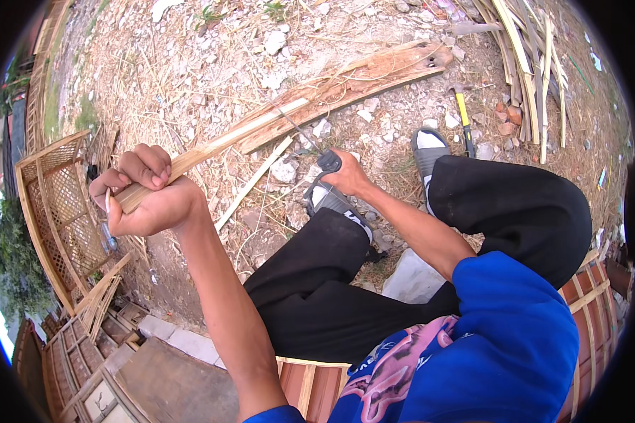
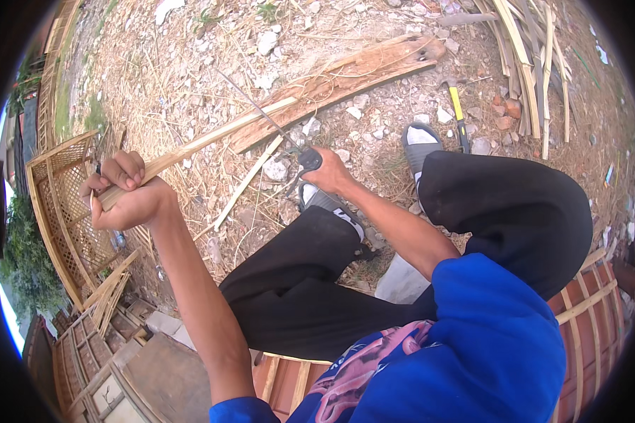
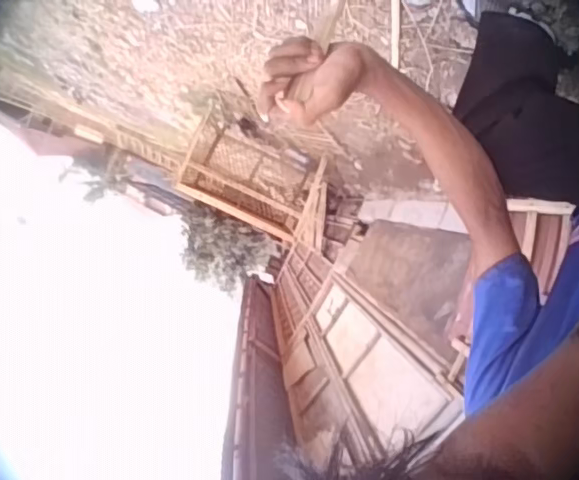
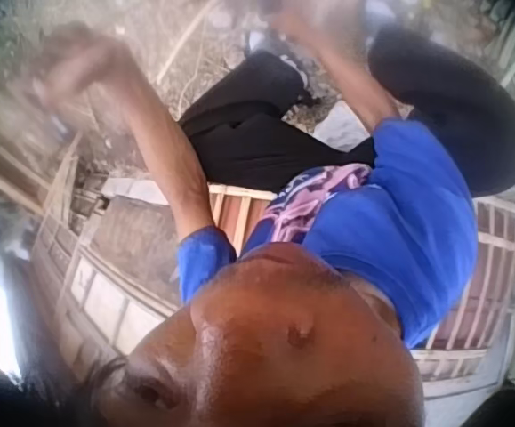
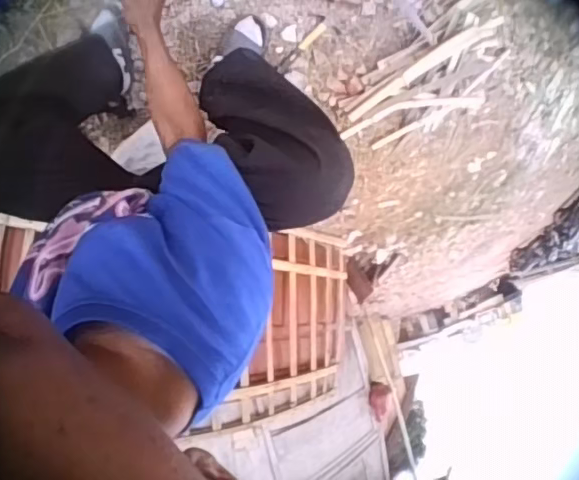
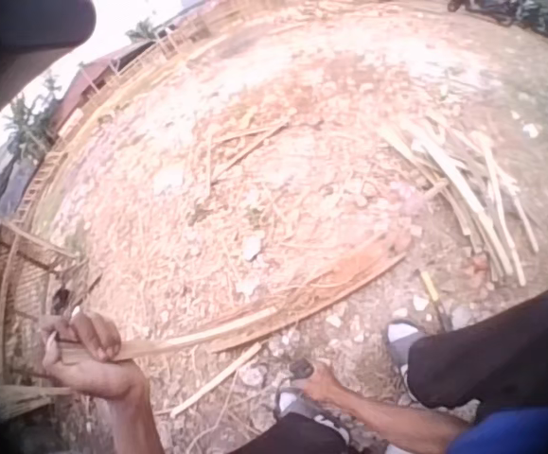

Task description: The person scrapes a bamboo strip using a knife, sets the knife down to pick up and assemble bamboo strips by hand, and scrapes another bamboo strip with the knife.

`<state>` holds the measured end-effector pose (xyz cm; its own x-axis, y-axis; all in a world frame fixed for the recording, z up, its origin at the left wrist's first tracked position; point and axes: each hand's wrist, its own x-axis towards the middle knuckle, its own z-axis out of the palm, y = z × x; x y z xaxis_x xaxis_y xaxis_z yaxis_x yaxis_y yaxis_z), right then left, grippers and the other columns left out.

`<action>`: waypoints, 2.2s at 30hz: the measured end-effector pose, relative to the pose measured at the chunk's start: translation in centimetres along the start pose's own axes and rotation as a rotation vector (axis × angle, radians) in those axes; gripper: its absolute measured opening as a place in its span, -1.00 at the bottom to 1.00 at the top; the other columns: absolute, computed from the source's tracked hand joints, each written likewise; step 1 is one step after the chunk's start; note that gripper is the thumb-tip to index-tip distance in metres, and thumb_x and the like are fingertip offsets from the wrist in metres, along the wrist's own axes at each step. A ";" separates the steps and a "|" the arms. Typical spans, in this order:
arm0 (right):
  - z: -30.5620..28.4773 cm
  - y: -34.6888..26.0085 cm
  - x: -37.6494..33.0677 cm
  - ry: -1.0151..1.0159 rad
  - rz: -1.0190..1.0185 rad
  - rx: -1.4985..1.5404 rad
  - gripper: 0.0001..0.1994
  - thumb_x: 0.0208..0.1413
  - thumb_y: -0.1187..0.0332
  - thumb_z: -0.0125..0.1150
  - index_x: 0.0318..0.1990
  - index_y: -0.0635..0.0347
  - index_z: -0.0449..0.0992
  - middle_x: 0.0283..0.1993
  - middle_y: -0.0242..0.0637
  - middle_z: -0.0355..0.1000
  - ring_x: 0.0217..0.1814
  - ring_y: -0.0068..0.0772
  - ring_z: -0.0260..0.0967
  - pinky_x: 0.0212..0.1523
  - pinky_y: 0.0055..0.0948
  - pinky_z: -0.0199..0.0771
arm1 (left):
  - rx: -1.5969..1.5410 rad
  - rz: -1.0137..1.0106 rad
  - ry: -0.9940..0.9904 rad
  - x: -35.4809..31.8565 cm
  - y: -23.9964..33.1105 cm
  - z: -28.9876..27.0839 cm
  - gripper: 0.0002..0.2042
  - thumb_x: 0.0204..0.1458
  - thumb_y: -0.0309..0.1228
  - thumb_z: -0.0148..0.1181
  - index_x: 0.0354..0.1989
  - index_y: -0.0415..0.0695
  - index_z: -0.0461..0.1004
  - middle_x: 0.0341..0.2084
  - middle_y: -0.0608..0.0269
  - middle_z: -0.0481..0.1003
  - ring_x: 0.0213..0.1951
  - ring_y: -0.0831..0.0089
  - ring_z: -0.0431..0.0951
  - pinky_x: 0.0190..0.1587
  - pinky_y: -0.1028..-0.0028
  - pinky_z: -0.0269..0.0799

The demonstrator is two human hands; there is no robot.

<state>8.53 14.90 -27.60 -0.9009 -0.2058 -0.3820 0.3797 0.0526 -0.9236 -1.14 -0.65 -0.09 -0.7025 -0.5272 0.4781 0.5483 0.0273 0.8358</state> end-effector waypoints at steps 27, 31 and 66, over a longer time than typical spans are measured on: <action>0.5 -9.1 0.7 -0.231 -0.199 0.040 -0.64 -0.24 0.30 0.33 -0.21 0.22 0.50 -0.34 -0.16 0.50 -0.31 -0.28 0.45 -0.20 -0.34 0.44 | -0.188 -0.138 -0.261 -0.5 0.8 -0.4 -0.76 -0.07 -0.15 -0.17 -0.57 -0.04 0.11 -0.90 0.36 0.03 -0.81 0.60 -0.05 -0.72 0.57 -0.17; 0.3 -16.8 -0.6 -0.343 -0.338 0.032 -0.70 -0.28 0.32 0.35 -0.38 0.25 0.41 -0.49 -0.24 0.39 -0.42 -0.41 0.35 -0.32 -0.36 0.37 | -0.199 -0.168 -0.307 -0.8 1.0 -0.6 -0.74 -0.07 -0.13 -0.14 -0.59 -0.02 0.08 -0.89 0.37 0.03 -0.79 0.61 -0.04 -0.68 0.57 -0.15; 0.0 -15.5 1.1 -0.256 -0.254 -0.064 -0.71 -0.28 0.30 0.29 -0.36 0.23 0.46 -0.50 -0.19 0.44 -0.46 -0.28 0.39 -0.34 -0.32 0.40 | -0.235 -0.169 -0.409 -2.7 1.2 -0.1 -0.71 -0.11 -0.12 -0.10 -0.60 -0.03 0.06 -0.88 0.39 0.01 -0.79 0.62 -0.09 -0.68 0.57 -0.18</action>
<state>1.64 13.88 -13.72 -0.8798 -0.4577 -0.1280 0.1295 0.0281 -0.9912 1.45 0.66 -0.39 -0.8848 -0.1304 0.4474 0.4660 -0.2463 0.8498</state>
